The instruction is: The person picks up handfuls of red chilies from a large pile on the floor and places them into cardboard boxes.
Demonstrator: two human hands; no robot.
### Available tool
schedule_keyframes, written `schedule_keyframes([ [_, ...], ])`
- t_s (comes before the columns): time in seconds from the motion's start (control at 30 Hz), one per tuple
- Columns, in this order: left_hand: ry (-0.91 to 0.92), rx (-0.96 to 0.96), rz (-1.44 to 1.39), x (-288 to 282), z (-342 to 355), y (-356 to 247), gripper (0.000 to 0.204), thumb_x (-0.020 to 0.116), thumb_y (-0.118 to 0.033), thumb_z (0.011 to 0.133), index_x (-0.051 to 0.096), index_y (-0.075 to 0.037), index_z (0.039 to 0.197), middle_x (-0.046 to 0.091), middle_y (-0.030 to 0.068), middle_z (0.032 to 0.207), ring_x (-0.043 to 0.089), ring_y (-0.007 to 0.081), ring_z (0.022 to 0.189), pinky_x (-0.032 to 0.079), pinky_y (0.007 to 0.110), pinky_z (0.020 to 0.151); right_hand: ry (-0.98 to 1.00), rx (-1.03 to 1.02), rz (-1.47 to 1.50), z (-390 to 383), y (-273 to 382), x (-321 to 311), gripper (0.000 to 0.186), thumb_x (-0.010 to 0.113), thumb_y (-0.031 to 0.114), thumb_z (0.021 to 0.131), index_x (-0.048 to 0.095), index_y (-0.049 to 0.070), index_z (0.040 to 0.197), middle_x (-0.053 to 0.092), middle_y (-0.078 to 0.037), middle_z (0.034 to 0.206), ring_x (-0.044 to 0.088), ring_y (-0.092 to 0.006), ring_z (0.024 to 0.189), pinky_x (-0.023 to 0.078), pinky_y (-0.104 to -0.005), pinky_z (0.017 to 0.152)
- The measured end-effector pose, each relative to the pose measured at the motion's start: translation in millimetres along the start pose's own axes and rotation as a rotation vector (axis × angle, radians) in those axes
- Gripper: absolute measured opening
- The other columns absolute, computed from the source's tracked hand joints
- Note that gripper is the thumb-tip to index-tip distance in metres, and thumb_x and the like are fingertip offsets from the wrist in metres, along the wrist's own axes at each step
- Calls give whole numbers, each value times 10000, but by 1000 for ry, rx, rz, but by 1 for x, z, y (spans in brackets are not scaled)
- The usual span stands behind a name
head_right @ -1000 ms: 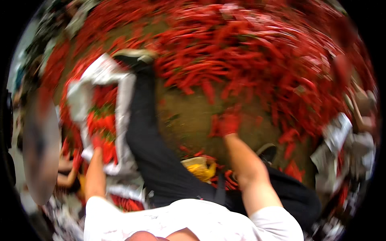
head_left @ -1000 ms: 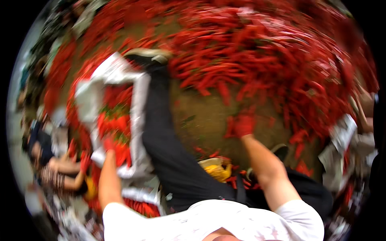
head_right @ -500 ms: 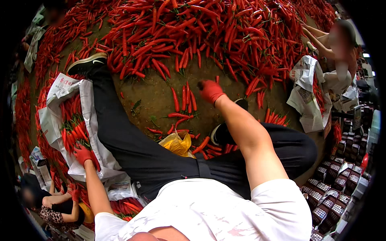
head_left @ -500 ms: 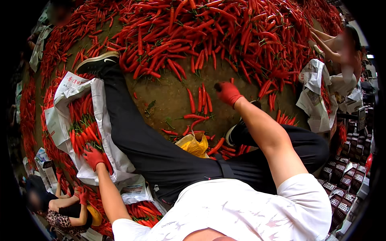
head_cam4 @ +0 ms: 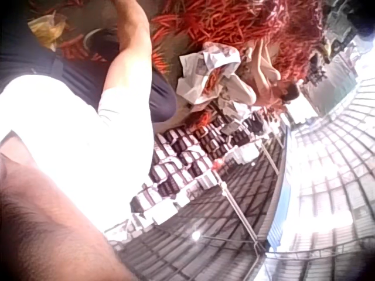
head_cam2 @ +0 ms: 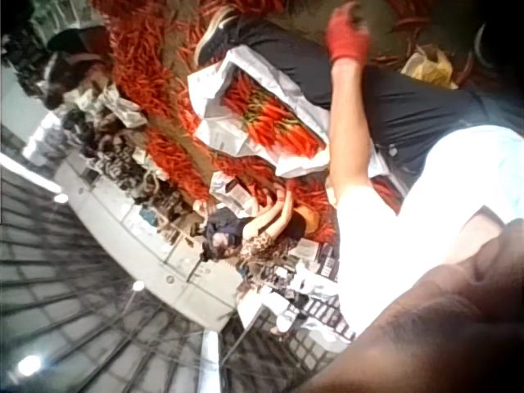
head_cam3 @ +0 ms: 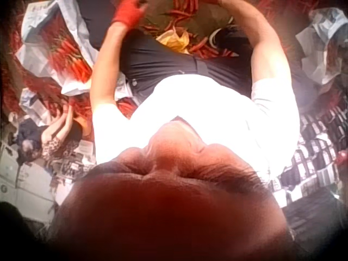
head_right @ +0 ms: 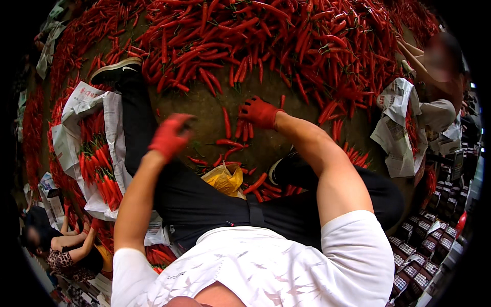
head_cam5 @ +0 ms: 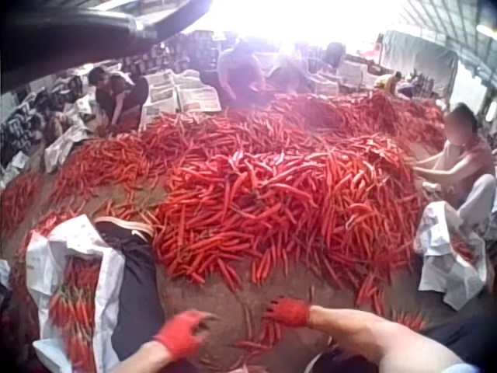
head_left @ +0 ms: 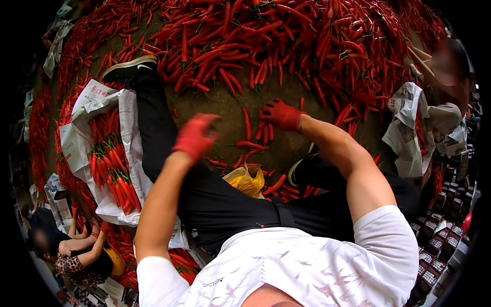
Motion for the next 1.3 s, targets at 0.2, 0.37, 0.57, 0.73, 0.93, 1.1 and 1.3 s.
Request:
schedule_keyframes([
  [0.2, 323, 134, 419, 195, 12, 3, 403, 695, -289, 784, 592, -143, 1145, 585, 168, 1074, 613, 335, 957, 491, 444, 813, 119, -54, 95, -16, 19, 10, 454, 613, 147, 790, 593, 233, 1236, 461, -106, 1386, 489, -335, 1226, 434, -458, 978],
  [0.37, 293, 469, 413, 193, 10, -6, 318, 697, -274, 747, 628, -137, 1025, 547, 147, 1109, 516, 359, 1100, 425, 537, 897, 42, -1, 61, -16, 33, 18, 476, 625, 154, 780, 585, 227, 1248, 430, -102, 1424, 426, -347, 1303, 420, -464, 1000],
  [0.57, 207, 528, 255, 142, 38, 4, 432, 687, -194, 723, 601, -146, 1144, 563, 154, 1136, 547, 354, 1080, 413, 506, 944, 121, 25, 43, -3, 30, 38, 430, 640, 213, 774, 598, 166, 1200, 480, -114, 1352, 455, -333, 1254, 395, -475, 1009],
  [0.73, 316, 397, 336, 170, 58, 26, 495, 708, -205, 705, 581, -138, 1179, 564, 155, 1139, 562, 342, 1065, 454, 463, 890, 131, 80, -8, -17, 29, 47, 395, 665, 255, 743, 621, 152, 1122, 551, -95, 1221, 487, -317, 1184, 384, -490, 992],
  [0.93, 112, 60, 258, 132, 57, 44, 533, 765, -268, 661, 571, -104, 1129, 573, 178, 1204, 605, 396, 1010, 500, 470, 846, 57, 599, 218, -43, 7, 15, 447, 708, 293, 701, 635, 68, 1080, 657, -143, 1023, 585, -336, 1068, 454, -464, 920],
  [1.1, 500, -20, 80, 196, 36, 9, 590, 757, -356, 709, 534, -78, 1179, 603, 187, 1159, 607, 381, 1054, 521, 469, 848, -308, 1255, 787, -100, -27, 75, 471, 715, 353, 725, 642, -2, 1025, 679, -241, 933, 650, -415, 915, 517, -461, 810],
  [1.3, 538, 86, 346, 218, 31, -14, 737, 822, -295, 628, 496, -38, 1237, 625, 176, 1114, 622, 378, 1019, 526, 444, 844, -327, 1296, 723, -92, -26, 71, 472, 753, 321, 696, 636, 0, 1023, 674, -238, 969, 642, -411, 954, 517, -458, 833],
])
Point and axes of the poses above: each hand's wrist, its own z-axis towards the middle knuckle, its own x-axis out of the palm, y = z × x, the point moved 7 cm from there along z, towards the middle knuckle
